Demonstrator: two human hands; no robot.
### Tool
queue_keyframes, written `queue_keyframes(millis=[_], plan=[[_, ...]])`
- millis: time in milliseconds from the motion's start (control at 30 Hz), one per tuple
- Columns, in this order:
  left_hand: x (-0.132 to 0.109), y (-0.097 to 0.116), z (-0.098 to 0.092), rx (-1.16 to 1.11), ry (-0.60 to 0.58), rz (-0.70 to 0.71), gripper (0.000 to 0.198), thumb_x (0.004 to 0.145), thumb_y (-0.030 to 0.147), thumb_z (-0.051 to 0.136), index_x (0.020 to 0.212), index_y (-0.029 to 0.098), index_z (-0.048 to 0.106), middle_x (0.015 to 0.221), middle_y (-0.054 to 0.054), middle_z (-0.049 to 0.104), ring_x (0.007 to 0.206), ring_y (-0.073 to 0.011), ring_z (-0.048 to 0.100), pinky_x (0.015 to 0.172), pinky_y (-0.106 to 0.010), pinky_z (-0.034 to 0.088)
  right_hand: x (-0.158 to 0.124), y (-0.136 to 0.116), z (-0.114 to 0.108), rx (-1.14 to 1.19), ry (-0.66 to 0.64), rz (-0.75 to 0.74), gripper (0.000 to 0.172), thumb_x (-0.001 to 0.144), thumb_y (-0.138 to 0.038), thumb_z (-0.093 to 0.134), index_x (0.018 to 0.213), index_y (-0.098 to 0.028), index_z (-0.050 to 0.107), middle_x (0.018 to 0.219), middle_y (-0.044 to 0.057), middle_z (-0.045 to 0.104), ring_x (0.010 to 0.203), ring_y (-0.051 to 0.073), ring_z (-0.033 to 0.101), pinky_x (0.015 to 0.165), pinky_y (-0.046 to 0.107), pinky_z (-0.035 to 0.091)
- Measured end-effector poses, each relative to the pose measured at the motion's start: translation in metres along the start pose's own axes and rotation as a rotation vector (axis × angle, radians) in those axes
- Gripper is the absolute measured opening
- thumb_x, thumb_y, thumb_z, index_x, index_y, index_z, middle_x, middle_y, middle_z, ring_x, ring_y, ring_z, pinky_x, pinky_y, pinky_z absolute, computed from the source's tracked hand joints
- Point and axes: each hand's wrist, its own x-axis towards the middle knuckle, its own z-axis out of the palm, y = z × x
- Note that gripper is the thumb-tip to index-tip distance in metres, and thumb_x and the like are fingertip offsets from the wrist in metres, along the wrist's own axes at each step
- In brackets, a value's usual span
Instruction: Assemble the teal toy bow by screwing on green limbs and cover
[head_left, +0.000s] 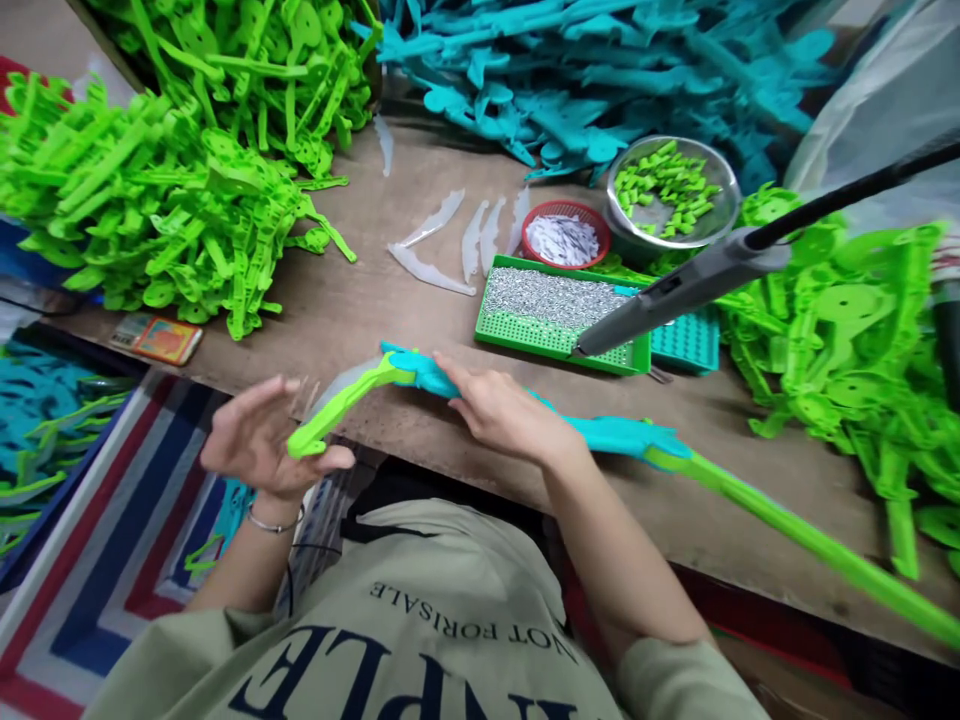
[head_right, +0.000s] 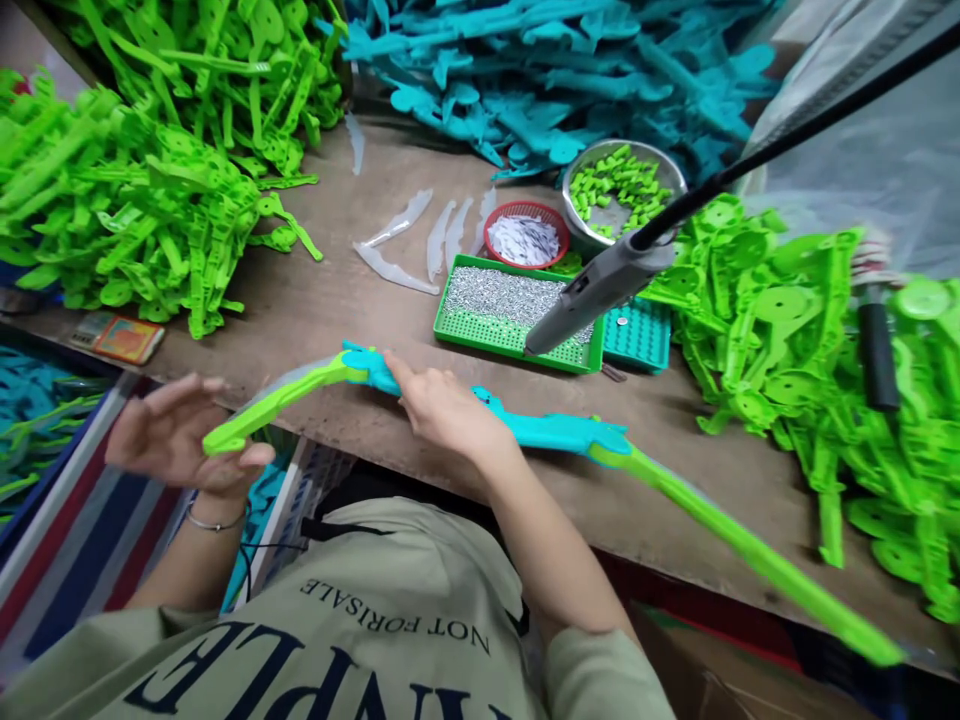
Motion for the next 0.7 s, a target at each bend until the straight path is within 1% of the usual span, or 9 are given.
queue_keyframes(millis=[67, 100, 167, 200, 233, 300, 433, 567, 700], plan=[[0.014, 0.008, 0.009, -0.098, -0.063, 0.13, 0.105, 0.059, 0.082, 0.078, 0.14, 0.023, 0.047, 0.13, -0.015, 0.063, 0.117, -0.0329, 0.066, 0.096, -0.05, 0.058, -0.008, -0.002, -0.011, -0.014, -0.097, -0.055, 0.063, 0.096, -0.014, 0.047, 0.158, -0.015, 0.035, 0.109, 0.014, 0.077, 0.094, 0.026, 0.072, 0.08, 0.037, 0.053], [0.021, 0.013, 0.014, -0.149, -0.19, 0.185, 0.097, 0.064, 0.075, 0.081, 0.139, 0.023, 0.049, 0.125, -0.014, 0.067, 0.113, -0.0304, 0.069, 0.095, -0.047, 0.059, -0.011, -0.003, -0.016, -0.019, -0.126, -0.08, 0.061, 0.096, -0.015, 0.049, 0.156, -0.016, 0.039, 0.105, 0.013, 0.077, 0.09, 0.025, 0.072, 0.077, 0.035, 0.051], [0.033, 0.023, 0.022, -0.196, -0.457, 0.26, 0.059, 0.079, 0.053, 0.082, 0.125, 0.022, 0.063, 0.108, -0.009, 0.075, 0.1, -0.0233, 0.073, 0.088, -0.039, 0.061, -0.015, -0.006, -0.022, -0.039, -0.155, -0.089, 0.055, 0.094, -0.012, 0.05, 0.148, -0.018, 0.05, 0.1, 0.01, 0.078, 0.084, 0.023, 0.071, 0.072, 0.032, 0.048], [0.037, 0.027, 0.025, -0.209, -0.544, 0.276, 0.041, 0.084, 0.044, 0.079, 0.116, 0.021, 0.067, 0.101, -0.008, 0.077, 0.093, -0.0206, 0.074, 0.085, -0.035, 0.061, -0.016, -0.009, -0.023, -0.051, -0.154, -0.074, 0.052, 0.093, -0.01, 0.05, 0.144, -0.018, 0.054, 0.099, 0.01, 0.077, 0.082, 0.022, 0.07, 0.071, 0.031, 0.047], [0.04, 0.031, 0.028, -0.219, -0.584, 0.286, 0.028, 0.087, 0.038, 0.077, 0.107, 0.021, 0.07, 0.095, -0.007, 0.077, 0.089, -0.0188, 0.074, 0.081, -0.033, 0.061, -0.017, -0.013, -0.022, -0.058, -0.138, -0.056, 0.048, 0.092, -0.009, 0.051, 0.139, -0.018, 0.058, 0.098, 0.01, 0.077, 0.082, 0.021, 0.069, 0.07, 0.031, 0.046], [0.042, 0.035, 0.03, -0.239, -0.581, 0.272, 0.019, 0.088, 0.034, 0.077, 0.1, 0.02, 0.072, 0.091, -0.006, 0.078, 0.086, -0.0177, 0.074, 0.078, -0.031, 0.06, -0.016, -0.021, -0.015, -0.048, -0.051, -0.032, 0.038, 0.094, -0.013, 0.054, 0.131, -0.016, 0.062, 0.104, 0.011, 0.074, 0.089, 0.022, 0.068, 0.075, 0.032, 0.047], [0.039, 0.034, 0.033, -0.239, -0.585, 0.211, 0.025, 0.086, 0.037, 0.078, 0.103, 0.02, 0.073, 0.093, -0.007, 0.078, 0.086, -0.0182, 0.074, 0.077, -0.032, 0.06, -0.009, -0.035, 0.013, -0.012, 0.166, -0.061, 0.028, 0.099, -0.025, 0.056, 0.122, -0.013, 0.064, 0.112, 0.014, 0.069, 0.104, 0.026, 0.062, 0.082, 0.036, 0.05], [0.032, 0.029, 0.039, -0.238, -0.54, 0.155, 0.026, 0.086, 0.042, 0.078, 0.101, 0.021, 0.073, 0.094, -0.007, 0.078, 0.087, -0.0187, 0.074, 0.078, -0.033, 0.061, -0.005, -0.035, 0.038, -0.043, 0.317, -0.055, 0.027, 0.101, -0.027, 0.053, 0.123, -0.014, 0.064, 0.112, 0.014, 0.068, 0.101, 0.024, 0.059, 0.078, 0.035, 0.049], [0.027, 0.028, 0.046, -0.224, -0.462, 0.113, 0.022, 0.086, 0.04, 0.077, 0.095, 0.021, 0.073, 0.092, -0.006, 0.079, 0.086, -0.0183, 0.075, 0.079, -0.033, 0.061, -0.002, -0.032, 0.049, -0.104, 0.387, -0.043, 0.031, 0.103, -0.028, 0.049, 0.128, -0.015, 0.063, 0.111, 0.013, 0.07, 0.095, 0.023, 0.059, 0.076, 0.035, 0.045]])
